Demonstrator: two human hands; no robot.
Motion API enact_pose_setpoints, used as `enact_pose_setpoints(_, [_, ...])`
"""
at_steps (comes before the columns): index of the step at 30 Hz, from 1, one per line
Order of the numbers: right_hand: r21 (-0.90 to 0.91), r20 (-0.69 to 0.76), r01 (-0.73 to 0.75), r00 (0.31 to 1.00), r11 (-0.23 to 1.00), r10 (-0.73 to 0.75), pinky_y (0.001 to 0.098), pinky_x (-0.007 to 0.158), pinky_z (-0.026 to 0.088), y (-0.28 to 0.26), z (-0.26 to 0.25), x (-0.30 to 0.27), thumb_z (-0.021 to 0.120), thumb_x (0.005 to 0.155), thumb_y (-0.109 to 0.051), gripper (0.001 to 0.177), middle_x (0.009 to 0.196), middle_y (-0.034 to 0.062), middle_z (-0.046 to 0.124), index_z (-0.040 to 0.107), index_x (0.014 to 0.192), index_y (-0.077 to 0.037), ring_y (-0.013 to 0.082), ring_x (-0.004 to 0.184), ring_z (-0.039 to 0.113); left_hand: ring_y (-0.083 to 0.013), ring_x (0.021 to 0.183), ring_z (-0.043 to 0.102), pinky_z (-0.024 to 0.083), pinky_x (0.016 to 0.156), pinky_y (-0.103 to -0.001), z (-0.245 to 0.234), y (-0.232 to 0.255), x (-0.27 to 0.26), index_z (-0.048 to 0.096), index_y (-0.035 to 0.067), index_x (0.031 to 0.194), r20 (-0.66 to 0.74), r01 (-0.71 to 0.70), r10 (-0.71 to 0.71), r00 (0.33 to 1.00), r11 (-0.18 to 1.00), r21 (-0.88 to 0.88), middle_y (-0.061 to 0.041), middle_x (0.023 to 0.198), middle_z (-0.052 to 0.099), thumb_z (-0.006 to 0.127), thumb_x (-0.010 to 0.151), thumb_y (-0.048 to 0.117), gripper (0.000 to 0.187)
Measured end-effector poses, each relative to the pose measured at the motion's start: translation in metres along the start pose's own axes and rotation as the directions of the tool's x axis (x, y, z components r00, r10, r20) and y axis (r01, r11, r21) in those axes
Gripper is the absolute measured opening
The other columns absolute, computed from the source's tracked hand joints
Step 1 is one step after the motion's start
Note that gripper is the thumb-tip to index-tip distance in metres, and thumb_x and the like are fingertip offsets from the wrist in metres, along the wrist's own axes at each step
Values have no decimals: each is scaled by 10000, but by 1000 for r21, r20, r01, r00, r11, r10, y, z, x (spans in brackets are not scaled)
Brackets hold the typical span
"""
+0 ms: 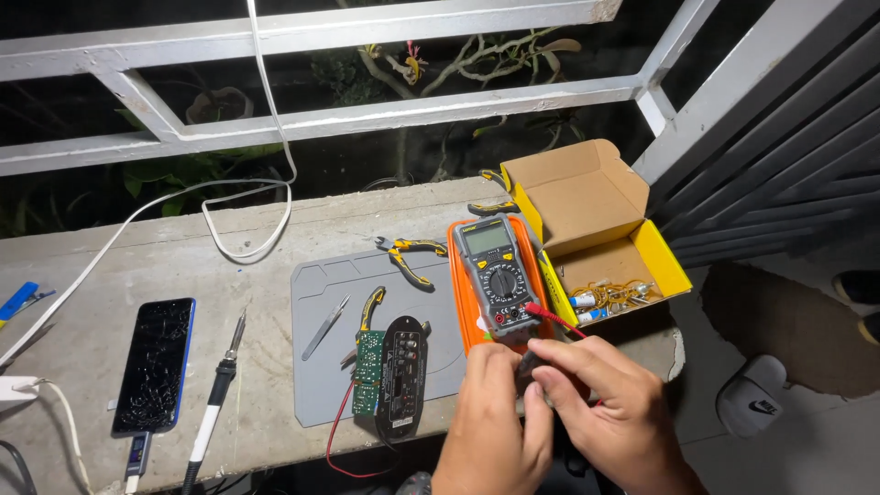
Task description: The person retrieves a multimeter from a yellow box and connects the test leads to the device. They then use the multimeter probes to test a small electronic component and a circuit board on a workbench.
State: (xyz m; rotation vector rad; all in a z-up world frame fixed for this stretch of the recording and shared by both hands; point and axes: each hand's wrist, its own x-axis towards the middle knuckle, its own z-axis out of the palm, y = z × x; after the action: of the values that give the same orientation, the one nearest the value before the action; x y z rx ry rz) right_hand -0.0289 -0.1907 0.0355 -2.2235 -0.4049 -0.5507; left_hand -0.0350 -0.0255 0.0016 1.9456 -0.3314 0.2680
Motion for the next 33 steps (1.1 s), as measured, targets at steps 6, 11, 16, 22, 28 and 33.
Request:
enact_pose_setpoints(6, [35,11,-51,999,998,51,253,874,646,7,4,-3,814,1016,-151,232,1086,36,891,889,1232,-112,124,926,851,-346,1112,701,621,966,-458,6,3,-9,667,-14,1330,8,-44,45,999,992,-122,-178,1248,612,574,1076,114,299])
enact_pose_setpoints(11, [55,8,-97,995,994,97,242,873,684,17,6,5,821,989,-98,230,1131,51,896,894,1206,-80,117,971,863,-415,1213,700,616,1068,-492,-6,4,3,658,-81,1390,16,-180,182,983,981,-66,-257,1338,628,663,1045,110,393])
enact_pose_setpoints(16, [-155,-79,-61,996,986,49,318,941,645,25,10,22,803,1033,-106,182,1152,48,895,849,1208,-86,180,1021,859,-434,1214,655,527,1104,-541,-27,-4,26,678,-30,1402,-70,-197,210,975,968,152,-250,1361,661,706,1063,148,383])
enact_pose_setpoints(22, [-179,-38,115,992,977,-123,358,923,632,22,26,33,799,1033,9,229,1108,114,791,853,1248,-46,232,955,792,-469,1302,613,501,1146,-569,-17,-30,39,557,-51,1565,-16,-123,134,991,949,291,-276,1508,586,762,1024,183,625])
enact_pose_setpoints(28, [-191,-20,153,987,970,-160,358,902,636,23,32,33,813,1030,30,247,1101,121,761,842,1269,-24,235,960,779,-404,1143,667,562,996,-505,-3,-44,36,597,22,1488,-47,-51,66,997,960,274,-206,1318,620,778,1052,199,503])
enact_pose_setpoints(33, [-215,5,171,985,962,-174,381,949,648,18,34,33,800,1042,10,234,1130,135,772,838,1271,-21,260,1003,791,-402,1069,658,547,938,-511,-3,-52,34,618,56,1483,-26,-37,46,999,960,276,-182,1244,633,765,1062,216,473])
